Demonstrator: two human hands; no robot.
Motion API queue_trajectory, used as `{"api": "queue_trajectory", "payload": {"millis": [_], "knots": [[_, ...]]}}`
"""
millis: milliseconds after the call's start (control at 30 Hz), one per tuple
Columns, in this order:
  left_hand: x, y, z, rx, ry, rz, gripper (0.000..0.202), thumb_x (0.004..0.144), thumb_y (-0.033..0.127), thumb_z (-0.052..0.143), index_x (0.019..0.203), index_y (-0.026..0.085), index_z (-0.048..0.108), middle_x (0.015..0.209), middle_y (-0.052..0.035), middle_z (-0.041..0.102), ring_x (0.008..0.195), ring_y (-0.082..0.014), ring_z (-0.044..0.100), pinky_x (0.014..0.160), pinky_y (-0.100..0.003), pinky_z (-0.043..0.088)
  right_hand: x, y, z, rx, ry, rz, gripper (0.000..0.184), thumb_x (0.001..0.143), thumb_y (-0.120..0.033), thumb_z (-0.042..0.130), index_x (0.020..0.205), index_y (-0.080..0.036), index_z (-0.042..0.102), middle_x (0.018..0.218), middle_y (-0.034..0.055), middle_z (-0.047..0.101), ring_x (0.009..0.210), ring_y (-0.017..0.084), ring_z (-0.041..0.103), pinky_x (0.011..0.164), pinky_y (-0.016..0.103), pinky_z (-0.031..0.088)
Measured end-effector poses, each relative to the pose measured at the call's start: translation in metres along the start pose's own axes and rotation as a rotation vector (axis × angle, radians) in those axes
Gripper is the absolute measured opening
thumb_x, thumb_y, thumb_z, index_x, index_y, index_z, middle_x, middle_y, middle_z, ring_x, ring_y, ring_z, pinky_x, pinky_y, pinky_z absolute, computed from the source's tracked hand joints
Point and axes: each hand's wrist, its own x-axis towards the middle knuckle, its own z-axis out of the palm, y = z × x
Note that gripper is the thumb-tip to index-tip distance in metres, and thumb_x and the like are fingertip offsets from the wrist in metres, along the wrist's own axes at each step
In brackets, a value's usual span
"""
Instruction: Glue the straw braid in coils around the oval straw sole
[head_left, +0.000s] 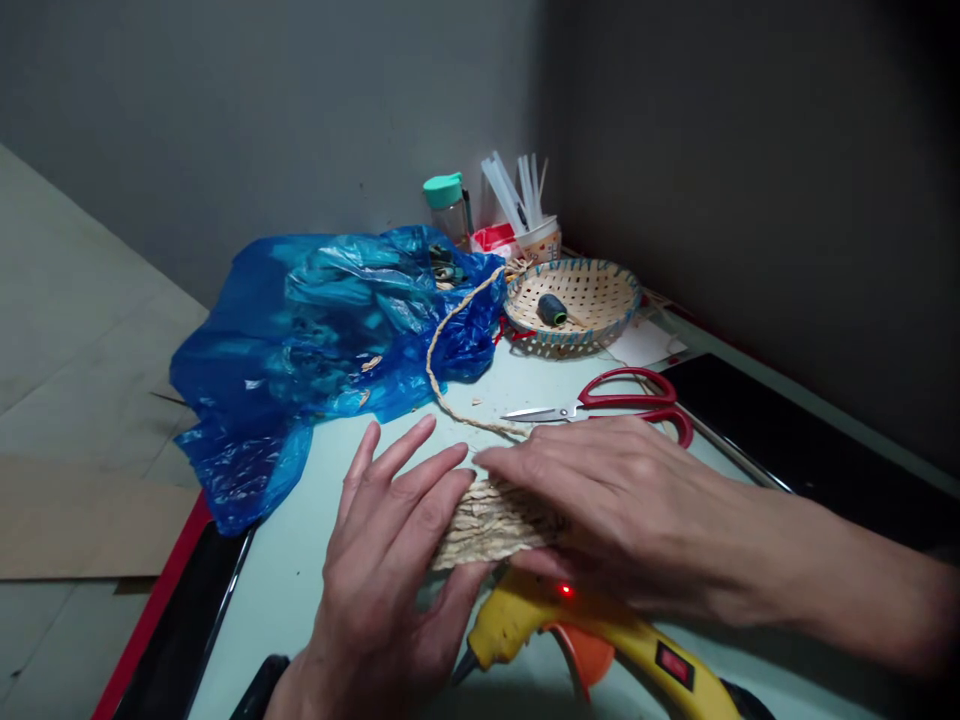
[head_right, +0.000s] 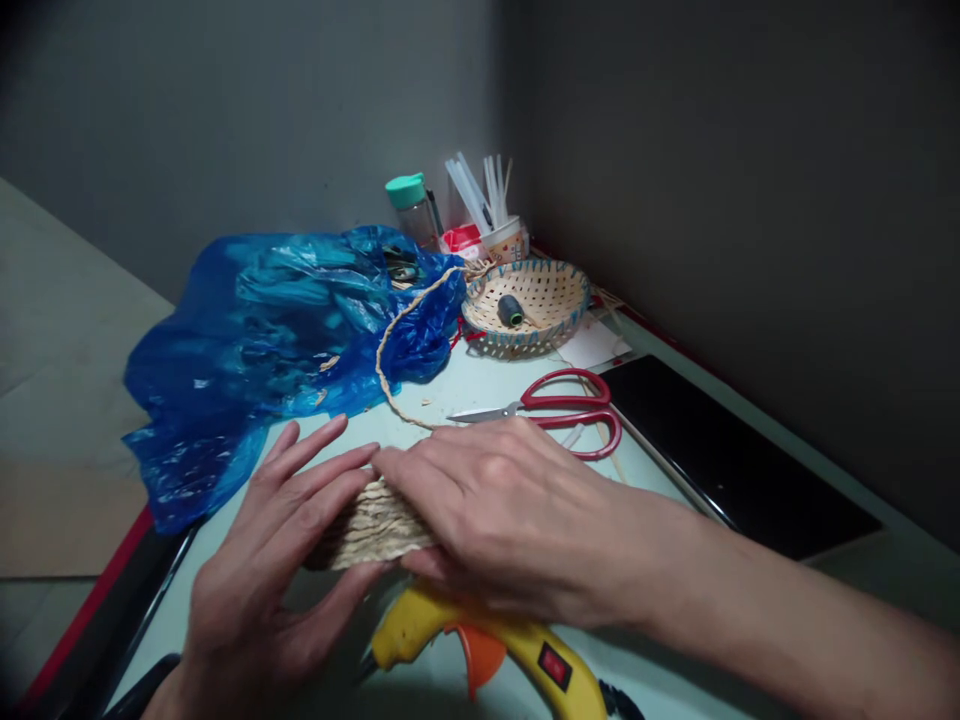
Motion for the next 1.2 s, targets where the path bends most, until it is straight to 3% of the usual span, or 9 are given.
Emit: {"api": "queue_trajectory", "payload": {"millis": [133, 233, 400, 600, 900, 1067, 1200], "knots": [[0.000, 0.000, -0.004, 0.032, 0.037, 0.022, 0.038, 0.085, 0.014, 0.074, 0.121, 0.010, 0.062, 0.123, -0.0205, 0.075, 0.139, -0.0347, 0.056, 0.122, -0.066, 0.033, 0.000, 0.003, -0.006, -0.064, 0.003, 0.031, 0.067, 0.091, -0.040, 0.077, 0.141, -0.012, 0.041, 0.106, 0.0066, 0.067, 0.091, 0.020, 0.063, 0.072, 0.032, 0.045], [-0.001, -0.002, -0.007, 0.056, 0.042, 0.041, 0.039, 0.083, 0.013, 0.076, 0.119, 0.009, 0.063, 0.122, -0.0210, 0.076, 0.140, -0.0333, 0.055, 0.123, -0.064, 0.033, 0.001, 0.004, -0.011, -0.065, -0.010, 0.008, 0.056, 0.094, -0.043, 0.074, 0.133, -0.012, 0.049, 0.106, 0.0080, 0.067, 0.091, 0.021, 0.063, 0.072, 0.032, 0.044], [-0.002, -0.004, -0.009, 0.079, 0.009, 0.073, 0.042, 0.080, 0.013, 0.078, 0.119, 0.009, 0.064, 0.123, -0.0205, 0.076, 0.142, -0.0324, 0.054, 0.125, -0.063, 0.032, 0.002, 0.004, -0.011, 0.054, -0.016, -0.028, 0.028, 0.100, -0.031, 0.065, 0.118, -0.010, 0.059, 0.096, 0.0037, 0.063, 0.086, 0.017, 0.054, 0.074, 0.031, 0.039], [0.001, 0.002, -0.009, 0.058, 0.019, 0.027, 0.037, 0.081, 0.011, 0.076, 0.116, 0.012, 0.065, 0.116, -0.0159, 0.080, 0.134, -0.0319, 0.061, 0.124, -0.065, 0.034, 0.002, 0.005, -0.010, 0.133, 0.005, -0.037, 0.026, 0.101, -0.029, 0.063, 0.114, -0.007, 0.062, 0.092, 0.0034, 0.058, 0.083, 0.015, 0.048, 0.074, 0.029, 0.036], [-0.003, -0.002, -0.010, 0.068, -0.007, 0.065, 0.041, 0.081, 0.013, 0.077, 0.120, 0.010, 0.064, 0.120, -0.0169, 0.078, 0.140, -0.0315, 0.055, 0.127, -0.063, 0.028, 0.003, 0.004, -0.011, 0.152, -0.011, -0.041, 0.025, 0.101, -0.028, 0.063, 0.113, -0.006, 0.063, 0.091, 0.0038, 0.056, 0.083, 0.015, 0.047, 0.074, 0.029, 0.037], [-0.002, -0.002, -0.001, 0.128, -0.016, 0.031, 0.057, 0.093, 0.035, 0.072, 0.139, 0.005, 0.056, 0.139, -0.0227, 0.067, 0.149, -0.0344, 0.044, 0.128, -0.061, 0.023, 0.002, 0.006, -0.008, 0.116, 0.027, -0.038, 0.028, 0.104, -0.032, 0.061, 0.113, -0.006, 0.063, 0.089, 0.0032, 0.056, 0.080, 0.015, 0.047, 0.072, 0.029, 0.037], [-0.001, 0.000, -0.002, 0.128, 0.024, 0.003, 0.066, 0.091, 0.049, 0.074, 0.140, 0.008, 0.057, 0.138, -0.0216, 0.068, 0.148, -0.0354, 0.046, 0.128, -0.059, 0.023, 0.002, 0.007, -0.008, 0.088, 0.004, -0.022, 0.029, 0.105, -0.035, 0.060, 0.115, -0.008, 0.062, 0.090, 0.0029, 0.057, 0.082, 0.016, 0.048, 0.073, 0.029, 0.038]]}}
